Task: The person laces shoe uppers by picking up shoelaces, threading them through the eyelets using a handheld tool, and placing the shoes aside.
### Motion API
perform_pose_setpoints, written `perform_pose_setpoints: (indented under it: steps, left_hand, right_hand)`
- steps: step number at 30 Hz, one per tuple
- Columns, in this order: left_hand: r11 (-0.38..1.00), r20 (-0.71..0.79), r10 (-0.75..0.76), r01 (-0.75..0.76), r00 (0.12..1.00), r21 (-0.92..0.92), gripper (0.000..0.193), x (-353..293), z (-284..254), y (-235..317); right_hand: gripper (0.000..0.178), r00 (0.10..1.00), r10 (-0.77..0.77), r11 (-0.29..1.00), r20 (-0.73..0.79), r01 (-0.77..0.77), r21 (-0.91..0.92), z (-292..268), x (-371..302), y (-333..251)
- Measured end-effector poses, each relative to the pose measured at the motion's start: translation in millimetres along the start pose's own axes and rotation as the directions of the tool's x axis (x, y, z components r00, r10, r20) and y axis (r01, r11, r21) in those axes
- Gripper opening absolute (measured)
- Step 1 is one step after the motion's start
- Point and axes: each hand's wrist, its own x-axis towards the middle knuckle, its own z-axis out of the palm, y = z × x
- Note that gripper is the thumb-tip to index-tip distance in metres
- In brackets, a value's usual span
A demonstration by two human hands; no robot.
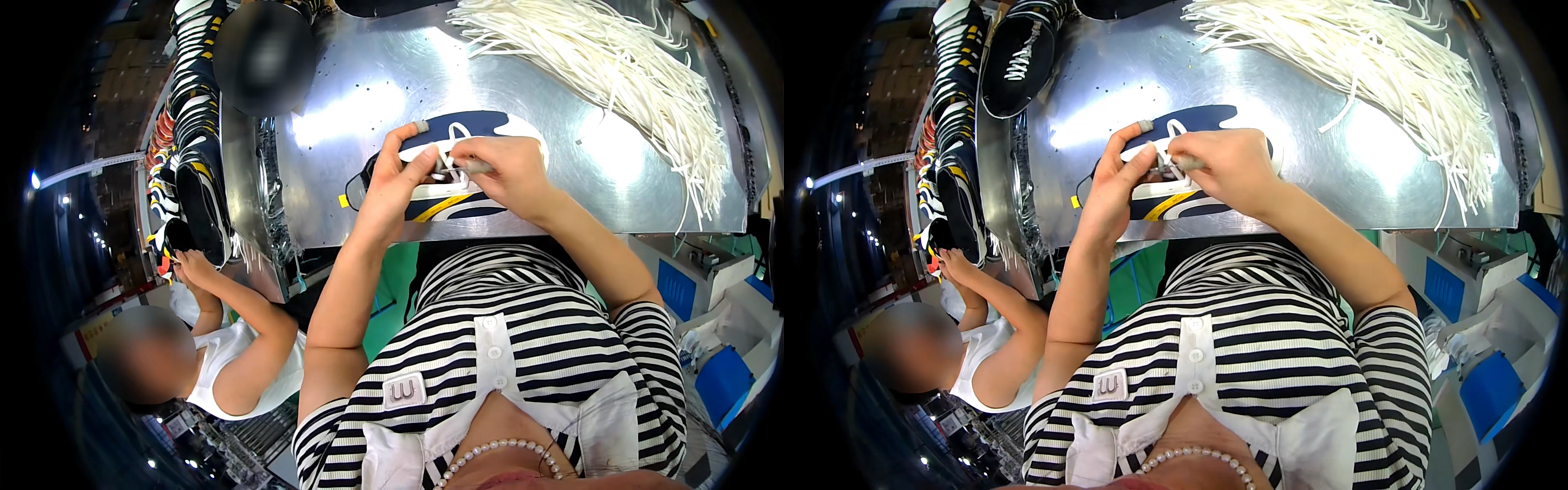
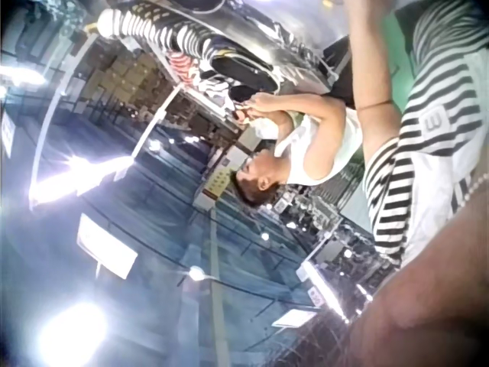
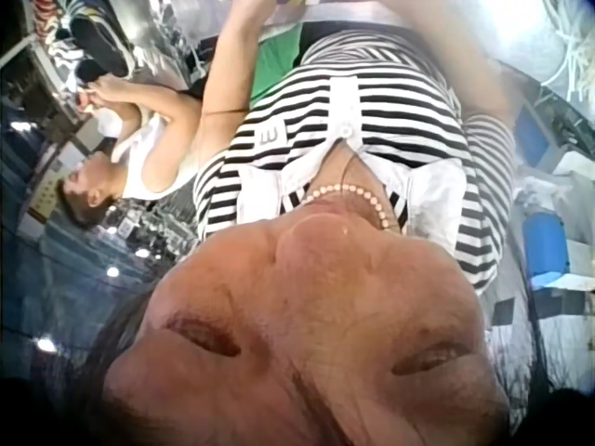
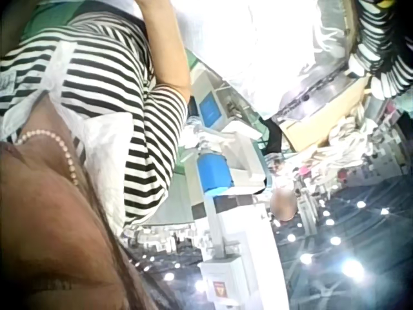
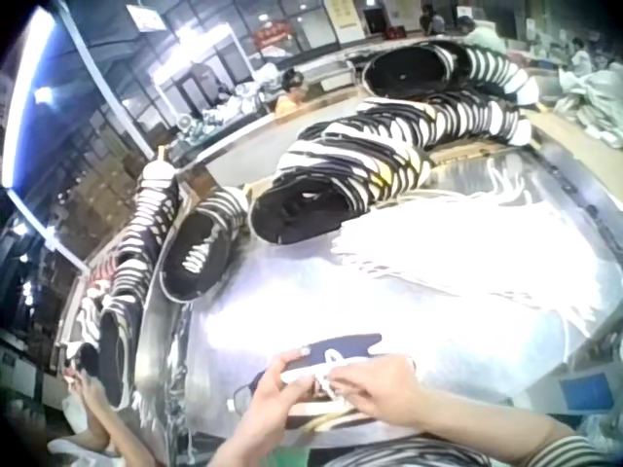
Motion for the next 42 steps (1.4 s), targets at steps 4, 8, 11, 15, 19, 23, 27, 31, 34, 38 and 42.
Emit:
perform_pose_setpoints:
  steps: [4,8,11,15,19,23,27,31,34,38,42]
  left_hand:
    - [0.989,-0.072,0.103,-0.094,0.992,0.115,0.041,12,1,-9]
    - [0.961,-0.098,0.210,-0.188,0.973,0.202,0.036,20,6,-13]
    - [0.958,-0.089,0.222,-0.201,0.971,0.207,0.033,25,8,-16]
    - [0.940,-0.064,0.232,-0.206,0.971,0.271,0.037,21,10,-7]
    - [0.841,0.079,0.307,-0.309,0.949,0.445,0.049,-4,-12,-7]
    - [0.525,0.203,0.438,-0.432,0.876,0.733,0.047,-36,-14,-7]
    - [0.420,0.185,0.472,-0.405,0.862,0.812,0.025,-31,-5,-18]
    - [0.362,0.232,0.552,-0.481,0.801,0.799,0.022,-25,-4,-24]
    - [0.482,0.148,0.503,-0.418,0.852,0.770,0.021,-24,-7,-23]
    - [0.621,0.150,0.397,-0.385,0.906,0.683,0.025,-21,-4,-15]
    - [0.525,0.139,0.400,-0.351,0.906,0.775,0.025,-19,5,-14]
  right_hand:
    - [0.018,0.952,-0.304,0.905,0.017,0.283,0.319,-14,-15,-50]
    - [0.019,0.963,-0.257,0.922,0.080,0.219,0.320,-17,-20,-50]
    - [0.019,0.957,-0.271,0.917,0.100,0.225,0.329,-10,-23,-48]
    - [0.023,0.995,-0.098,0.992,0.003,0.097,0.075,11,-23,-15]
    - [0.017,0.987,0.154,0.944,0.041,-0.159,0.288,-15,-34,-23]
    - [0.017,0.709,0.665,0.654,0.237,-0.705,0.273,-48,-37,-36]
    - [0.018,0.715,0.622,0.704,0.320,-0.689,0.170,-20,-24,-29]
    - [0.014,0.702,0.659,0.613,0.270,-0.709,0.349,-3,-26,-25]
    - [0.016,0.767,0.613,0.568,0.188,-0.594,0.570,-3,-27,-32]
    - [0.013,0.799,0.585,0.649,0.140,-0.564,0.511,5,-19,-22]
    - [0.015,0.829,0.558,0.716,0.042,-0.507,0.479,12,-20,-20]
